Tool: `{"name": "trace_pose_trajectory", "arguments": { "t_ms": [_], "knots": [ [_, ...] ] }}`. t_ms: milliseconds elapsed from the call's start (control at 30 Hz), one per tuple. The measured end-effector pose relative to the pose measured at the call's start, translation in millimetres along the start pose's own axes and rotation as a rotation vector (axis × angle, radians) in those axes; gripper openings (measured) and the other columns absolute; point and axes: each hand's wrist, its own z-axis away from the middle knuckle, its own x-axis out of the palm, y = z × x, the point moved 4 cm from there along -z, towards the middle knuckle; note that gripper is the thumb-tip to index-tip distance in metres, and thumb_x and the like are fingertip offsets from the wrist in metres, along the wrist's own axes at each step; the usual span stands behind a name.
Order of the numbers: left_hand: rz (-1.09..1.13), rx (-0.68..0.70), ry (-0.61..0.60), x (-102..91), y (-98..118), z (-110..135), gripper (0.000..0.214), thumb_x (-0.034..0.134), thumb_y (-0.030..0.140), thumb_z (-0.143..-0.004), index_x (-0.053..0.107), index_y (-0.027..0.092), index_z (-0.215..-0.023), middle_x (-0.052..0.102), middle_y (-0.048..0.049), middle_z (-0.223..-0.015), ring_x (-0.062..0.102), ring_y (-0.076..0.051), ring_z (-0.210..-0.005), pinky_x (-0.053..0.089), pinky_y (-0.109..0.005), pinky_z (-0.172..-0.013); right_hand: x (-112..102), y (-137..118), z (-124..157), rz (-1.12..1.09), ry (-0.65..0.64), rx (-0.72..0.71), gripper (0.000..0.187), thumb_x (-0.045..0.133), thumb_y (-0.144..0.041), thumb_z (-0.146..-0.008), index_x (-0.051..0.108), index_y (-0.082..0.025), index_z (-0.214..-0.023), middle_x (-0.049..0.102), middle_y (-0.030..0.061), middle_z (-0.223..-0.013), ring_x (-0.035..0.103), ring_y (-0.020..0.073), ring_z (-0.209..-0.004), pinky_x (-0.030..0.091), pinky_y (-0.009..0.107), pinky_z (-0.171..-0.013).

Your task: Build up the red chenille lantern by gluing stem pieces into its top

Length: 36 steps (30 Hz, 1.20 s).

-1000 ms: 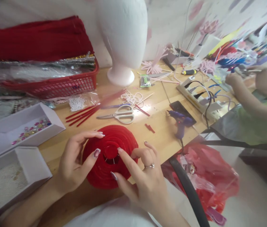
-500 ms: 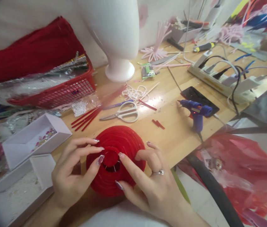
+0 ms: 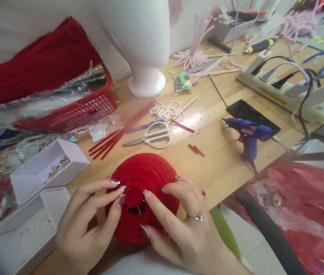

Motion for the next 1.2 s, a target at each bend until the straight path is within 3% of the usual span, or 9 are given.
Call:
{"name": "trace_pose_trajectory", "arguments": {
  "t_ms": [433,700,933,1200],
  "knots": [
    [-0.099,-0.015,-0.051,3.8,11,-1,0.016,0.061,0.007,-0.09,0.063,0.011,-0.106,0.063,-0.0106,-0.113,0.061,-0.02,-0.106,0.05,-0.034,-0.098,-1,-1,-4,-0.017,0.008,0.012,0.03,0.061,-0.019,-0.09,0.063,-0.014,-0.12,0.049,0.0116,-0.119,0.055,0.0229,-0.111,0.049,0.045,-0.104],
    [-0.204,0.054,-0.197,4.0,15,3,0.024,0.058,0.015,-0.095,0.061,0.007,-0.118,0.062,-0.0165,-0.124,0.056,-0.026,-0.118,0.046,-0.041,-0.105,-1,-2,-5,0.012,-0.011,0.052,0.031,0.062,-0.018,-0.089,0.064,-0.015,-0.12,0.051,0.0115,-0.118,0.057,0.0242,-0.108,0.053,0.046,-0.098],
    [-0.157,0.021,-0.171,0.5,13,8,0.028,0.055,0.013,-0.096,0.06,0.008,-0.123,0.06,-0.0155,-0.126,0.056,-0.023,-0.12,0.045,-0.035,-0.106,-3,-1,-4,-0.012,0.045,-0.017,0.029,0.063,-0.014,-0.086,0.065,-0.013,-0.115,0.055,0.0115,-0.116,0.06,0.0228,-0.107,0.056,0.041,-0.096],
    [-0.199,0.037,-0.168,0.0,13,11,0.031,0.055,0.015,-0.097,0.059,0.006,-0.126,0.06,-0.0166,-0.126,0.057,-0.023,-0.12,0.046,-0.035,-0.106,-2,-2,-4,0.031,0.031,-0.001,0.031,0.061,-0.02,-0.089,0.064,-0.015,-0.119,0.057,0.0112,-0.113,0.06,0.0238,-0.105,0.058,0.044,-0.092]
  ]
}}
